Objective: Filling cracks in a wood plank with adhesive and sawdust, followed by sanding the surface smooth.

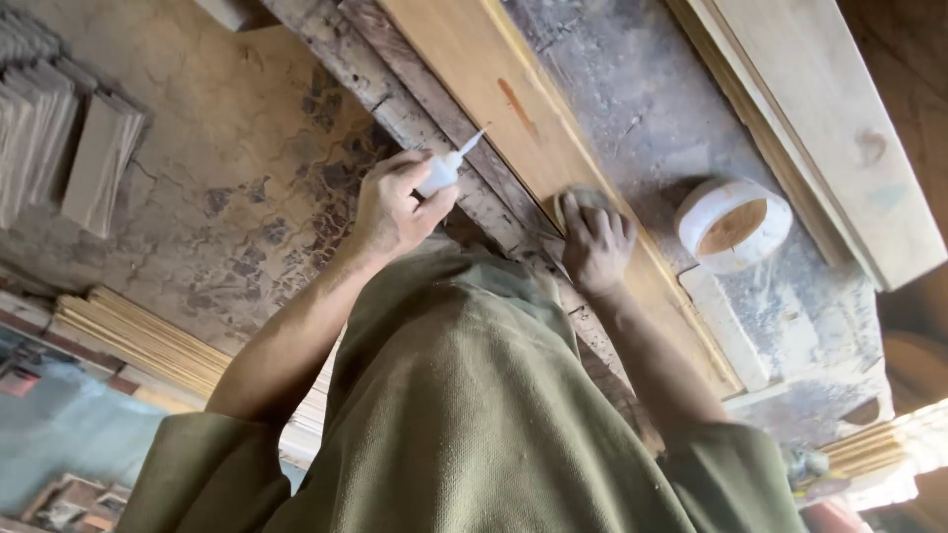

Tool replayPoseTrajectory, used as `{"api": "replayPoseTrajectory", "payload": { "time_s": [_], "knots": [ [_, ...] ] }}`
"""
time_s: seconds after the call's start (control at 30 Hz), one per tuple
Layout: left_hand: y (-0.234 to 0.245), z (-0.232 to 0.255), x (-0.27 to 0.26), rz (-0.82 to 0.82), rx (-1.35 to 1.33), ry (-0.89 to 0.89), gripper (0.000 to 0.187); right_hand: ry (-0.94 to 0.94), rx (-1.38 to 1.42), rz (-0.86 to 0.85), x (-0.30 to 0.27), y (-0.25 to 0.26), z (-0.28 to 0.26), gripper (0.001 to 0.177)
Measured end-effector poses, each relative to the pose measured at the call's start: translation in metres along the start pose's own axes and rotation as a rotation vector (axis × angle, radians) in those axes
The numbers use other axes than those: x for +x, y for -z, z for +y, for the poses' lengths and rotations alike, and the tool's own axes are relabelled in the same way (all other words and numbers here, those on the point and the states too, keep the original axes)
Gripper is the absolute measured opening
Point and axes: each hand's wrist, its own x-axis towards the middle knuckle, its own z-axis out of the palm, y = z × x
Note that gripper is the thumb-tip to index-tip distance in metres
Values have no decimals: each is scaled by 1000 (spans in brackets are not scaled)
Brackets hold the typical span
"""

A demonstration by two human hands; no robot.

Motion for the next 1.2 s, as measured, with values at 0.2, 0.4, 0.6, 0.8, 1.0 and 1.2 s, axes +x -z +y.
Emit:
{"api": "replayPoseTrajectory", "payload": {
  "time_s": [0.2, 0.4, 0.6, 0.8, 1.0, 1.2],
  "knots": [
    [11, 4, 4, -2, -36, 50, 24, -21, -45, 80, 99, -47, -15, 32],
    [-3, -6, 14, -116, 38, 112, 20, -159, -13, -331, 97, -44, -35, 43],
    [-39, -31, 19, -198, 69, 29, 15, -150, -17, -43, -61, -4, -1, 35],
    [-53, -23, 24, -476, 149, 187, 22, -236, -17, -34, -116, -8, 4, 58],
    [-43, -25, 32, -360, 198, 203, 22, -278, 10, -24, -109, -2, 1, 52],
    [-48, -28, 27, -289, 220, 189, 26, -288, -8, -7, -100, 1, -4, 46]
  ]
}}
